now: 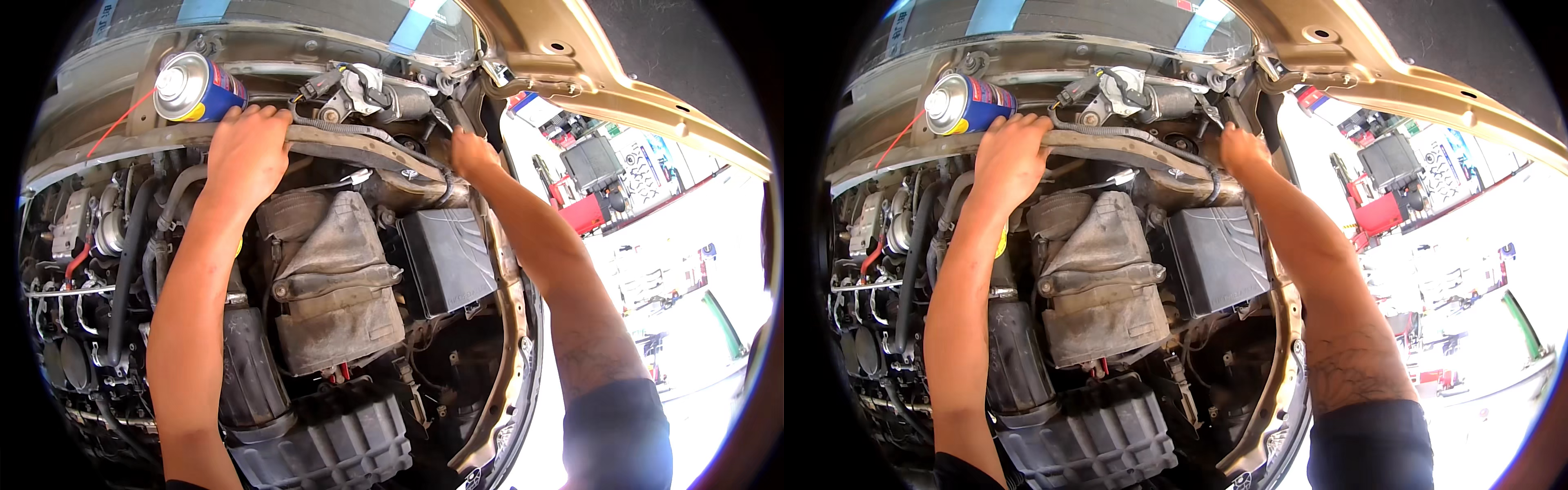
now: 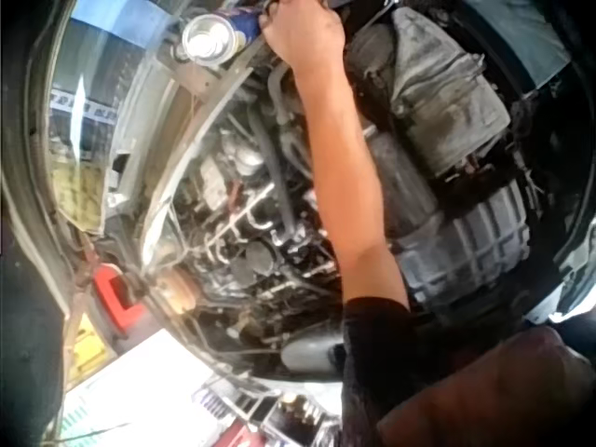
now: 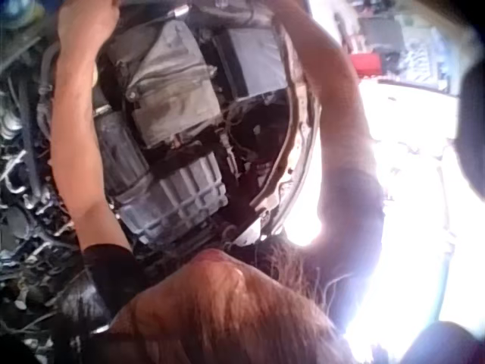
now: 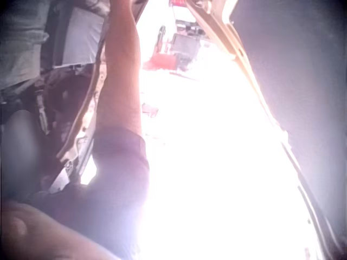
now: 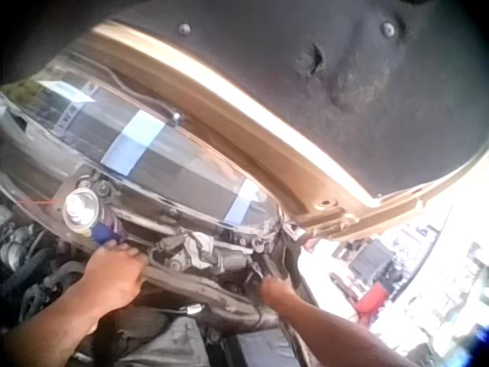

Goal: The person works under the open hood of a beige sedan in a garage. They repeatedly reach into the engine bay, manipulate hoses and components, and use a spray can on parts near the firewall. A second person is visible nearby but not directly involved in the wearer's actions.

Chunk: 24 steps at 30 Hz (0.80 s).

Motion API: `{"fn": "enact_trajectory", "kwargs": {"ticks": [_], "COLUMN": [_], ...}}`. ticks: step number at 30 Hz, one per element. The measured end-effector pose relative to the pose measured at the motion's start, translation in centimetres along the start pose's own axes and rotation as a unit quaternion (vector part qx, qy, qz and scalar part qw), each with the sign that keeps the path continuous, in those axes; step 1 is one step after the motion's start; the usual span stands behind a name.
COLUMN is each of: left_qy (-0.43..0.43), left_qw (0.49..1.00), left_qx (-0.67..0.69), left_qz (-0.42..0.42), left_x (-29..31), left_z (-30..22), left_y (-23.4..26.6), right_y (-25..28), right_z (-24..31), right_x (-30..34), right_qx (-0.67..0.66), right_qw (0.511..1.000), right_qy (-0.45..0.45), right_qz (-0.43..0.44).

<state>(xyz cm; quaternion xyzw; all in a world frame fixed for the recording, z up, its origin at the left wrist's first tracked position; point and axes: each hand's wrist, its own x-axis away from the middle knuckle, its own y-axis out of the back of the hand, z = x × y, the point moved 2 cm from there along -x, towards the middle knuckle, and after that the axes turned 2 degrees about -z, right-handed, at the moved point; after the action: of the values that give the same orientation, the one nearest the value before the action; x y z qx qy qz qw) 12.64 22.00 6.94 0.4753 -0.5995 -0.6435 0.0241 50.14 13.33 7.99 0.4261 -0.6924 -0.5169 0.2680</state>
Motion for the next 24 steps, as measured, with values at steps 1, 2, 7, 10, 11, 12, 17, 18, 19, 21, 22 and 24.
{"fn": "enact_trajectory", "kwargs": {"ticks": [1, 2, 7, 10, 11, 12, 17, 18, 19, 21, 22, 24], "left_qy": [-0.003, -0.005, 0.020, 0.015, 0.029, 0.041, 0.024, 0.009, 0.012, 0.017, 0.017, 0.021], "left_qw": [1.000, 1.000, 1.000, 0.999, 0.998, 0.998, 0.998, 0.998, 0.999, 0.999, 0.999, 0.998], "left_qx": [-0.001, -0.002, -0.007, -0.043, -0.058, -0.045, -0.041, -0.051, -0.041, -0.023, -0.012, -0.018], "left_qz": [0.012, 0.023, -0.001, 0.002, 0.015, 0.020, -0.028, -0.029, -0.028, -0.033, -0.050, -0.054], "left_x": [0.2, 0.3, 0.2, 0.4, 0.6, 1.2, -0.1, 1.1, 0.8, 0.5, 0.3, 0.1], "left_z": [-0.3, -0.4, 1.8, 2.6, 2.8, 2.1, 1.6, 1.8, 1.2, 0.2, -0.2, 0.2], "left_y": [-0.4, -0.7, 0.2, 1.3, 2.0, 2.3, 4.4, 3.3, 3.0, 3.7, 3.7, 3.0], "right_y": [-0.2, -0.2, 1.4, 0.4, 0.4, -0.3, 3.2, -0.3, 0.0, 0.8, 1.6, 1.0], "right_z": [-0.1, -0.3, 1.4, 0.6, 0.6, -0.5, -3.0, -1.1, -1.7, -2.0, -2.3, -0.6], "right_x": [0.3, 0.3, -1.2, -2.9, -3.6, -3.6, -2.8, -2.1, -1.3, -0.4, -0.8, -0.2], "right_qx": [0.014, 0.028, 0.051, 0.117, 0.131, 0.156, 0.112, 0.042, 0.005, -0.052, -0.067, -0.056], "right_qw": [1.000, 1.000, 0.997, 0.991, 0.987, 0.982, 0.988, 0.994, 0.997, 0.996, 0.993, 0.996], "right_qy": [0.002, 0.005, 0.039, 0.062, 0.085, 0.106, 0.055, 0.025, 0.018, 0.024, 0.034, 0.026], "right_qz": [-0.004, -0.009, -0.038, -0.021, -0.033, -0.029, -0.090, -0.094, -0.078, -0.071, -0.087, -0.070]}}
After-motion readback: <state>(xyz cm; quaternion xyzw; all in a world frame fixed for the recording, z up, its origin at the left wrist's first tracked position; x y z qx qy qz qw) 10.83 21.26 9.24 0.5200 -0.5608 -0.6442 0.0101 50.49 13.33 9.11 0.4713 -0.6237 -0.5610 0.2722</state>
